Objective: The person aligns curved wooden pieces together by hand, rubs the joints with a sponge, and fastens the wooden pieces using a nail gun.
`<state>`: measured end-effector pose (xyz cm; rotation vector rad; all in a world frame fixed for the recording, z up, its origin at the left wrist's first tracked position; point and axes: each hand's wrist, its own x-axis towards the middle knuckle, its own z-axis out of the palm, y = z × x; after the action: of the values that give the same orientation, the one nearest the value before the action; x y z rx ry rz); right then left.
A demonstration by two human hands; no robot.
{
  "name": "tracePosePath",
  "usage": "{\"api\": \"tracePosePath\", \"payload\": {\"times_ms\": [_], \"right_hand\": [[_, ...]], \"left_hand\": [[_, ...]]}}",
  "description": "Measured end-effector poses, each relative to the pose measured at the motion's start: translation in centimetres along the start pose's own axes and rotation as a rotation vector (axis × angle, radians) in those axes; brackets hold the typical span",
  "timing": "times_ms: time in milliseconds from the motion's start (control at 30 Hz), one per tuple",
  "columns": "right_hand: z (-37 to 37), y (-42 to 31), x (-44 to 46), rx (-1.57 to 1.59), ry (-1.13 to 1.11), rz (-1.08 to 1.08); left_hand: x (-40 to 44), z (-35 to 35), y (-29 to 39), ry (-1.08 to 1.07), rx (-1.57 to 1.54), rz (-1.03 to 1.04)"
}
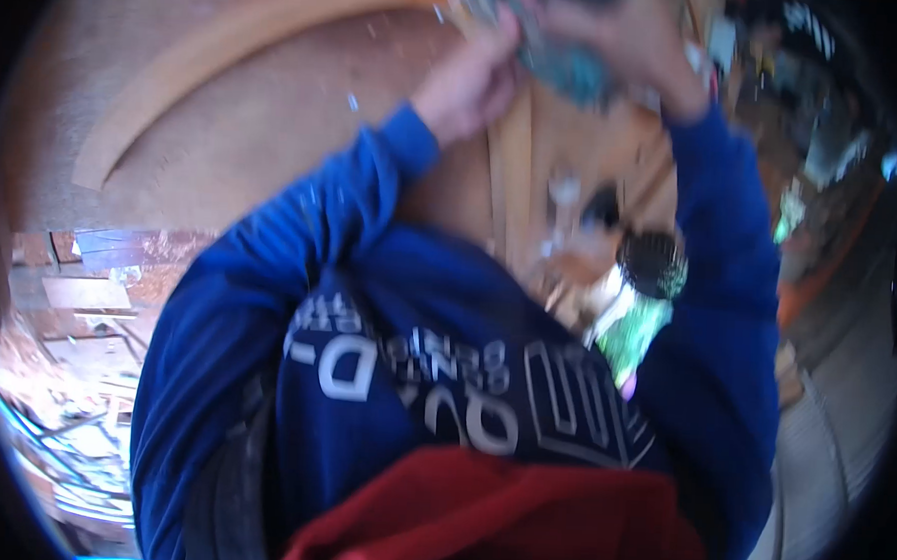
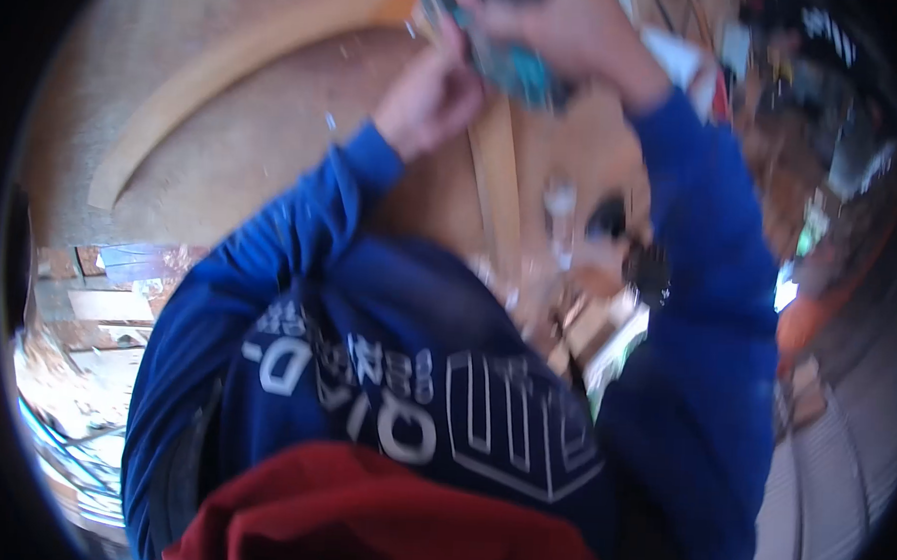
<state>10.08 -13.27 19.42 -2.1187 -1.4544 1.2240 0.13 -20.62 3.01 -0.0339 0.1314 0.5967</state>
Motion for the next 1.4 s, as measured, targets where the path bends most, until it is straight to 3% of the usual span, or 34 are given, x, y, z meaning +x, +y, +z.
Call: {"api": "tracePosePath", "payload": {"times_ms": [33, 67, 133, 333, 400, 467, 533, 567, 633, 700, 733, 833, 867, 900, 933, 967, 1000, 1033, 1167, 1233, 1267, 1333, 1367, 1400], "right_hand": [[-0.3, 0.7, -0.5, -0.007, -0.054, 0.021], [-0.1, 1.8, -0.5, 0.181, -0.091, 0.045], [-0.1, 1.3, -0.8, -0.063, -0.094, -0.047], [0.0, 2.9, -3.1, 0.010, 0.028, -0.024], [-0.3, 5.7, -4.8, 0.022, 0.045, -0.176], [-1.1, 6.5, -7.7, 0.185, 0.061, -0.179], [-1.5, 6.0, -8.1, 0.260, 0.101, -0.159], [-1.6, 6.0, -8.6, 0.307, 0.137, -0.148], [-1.3, 5.3, -5.9, 0.064, 0.285, -0.308], [0.8, 4.6, -0.5, 0.199, 0.356, -0.303], [2.1, 3.0, 2.6, -0.005, 0.471, -0.139], [6.5, -1.0, 10.7, -0.062, 0.674, -0.020], [8.0, -2.9, 12.4, 0.164, 0.769, 0.166], [7.6, -5.0, 11.1, 0.053, 0.664, 0.118], [9.8, -5.1, 16.3, 0.074, 0.684, 0.095], [11.9, -6.9, 18.2, 0.179, 0.844, 0.187], [12.4, -7.1, 20.5, -0.039, 0.651, 0.133], [14.9, -7.5, 23.0, -0.141, 0.903, 0.136], [13.2, -9.4, 19.7, 0.358, 0.754, -0.021], [11.4, -7.0, 15.4, 0.243, 0.609, -0.180], [11.5, -3.9, 13.6, 0.330, 0.773, -0.340], [8.9, 3.9, 7.6, 0.095, 0.850, -0.175], [7.4, 8.8, 5.0, -0.084, 0.879, -0.248], [6.6, 11.2, 2.1, -0.423, 0.792, -0.015]], "left_hand": [[-0.4, -0.9, -1.0, -0.006, -0.021, -0.043], [1.3, -0.9, 0.3, -0.064, 0.019, -0.003], [0.1, -0.6, 1.3, -0.044, 0.010, -0.165], [-5.4, -2.1, 5.0, -0.124, 0.072, -0.658], [-11.4, -0.8, 7.3, -0.179, 0.440, -0.615], [-15.9, 1.2, 12.0, -0.249, 0.802, -0.612], [-19.6, 1.6, 16.0, -0.066, 0.926, -0.610], [-21.3, 1.6, 17.6, 0.001, 0.982, -0.550], [-23.8, 2.1, 20.5, 0.124, 1.098, -0.459], [-25.4, 2.1, 22.9, 0.207, 1.168, -0.361], [-25.9, 2.2, 24.0, 0.245, 1.181, -0.313], [-26.6, 1.7, 27.3, 0.296, 1.222, -0.125], [-26.5, 2.4, 28.0, 0.307, 1.251, -0.101], [-26.4, 2.7, 28.7, 0.326, 1.286, -0.083], [-26.4, 2.9, 29.6, 0.350, 1.321, -0.067], [-26.3, 3.0, 30.3, 0.354, 1.352, -0.064], [-26.2, 3.0, 30.7, 0.365, 1.377, -0.060], [-25.9, 3.2, 31.2, 0.367, 1.397, -0.067], [-24.1, 3.8, 31.9, 0.394, 1.524, -0.119], [-22.9, 3.2, 32.5, 0.329, 1.640, -0.102], [-22.3, 2.8, 32.6, 0.300, 1.691, -0.087], [-20.4, 3.0, 32.0, 0.203, 1.901, 0.005], [-19.5, 2.7, 31.7, 0.138, 2.005, 0.048], [-18.4, 2.7, 31.4, 0.064, 2.111, 0.086]]}}
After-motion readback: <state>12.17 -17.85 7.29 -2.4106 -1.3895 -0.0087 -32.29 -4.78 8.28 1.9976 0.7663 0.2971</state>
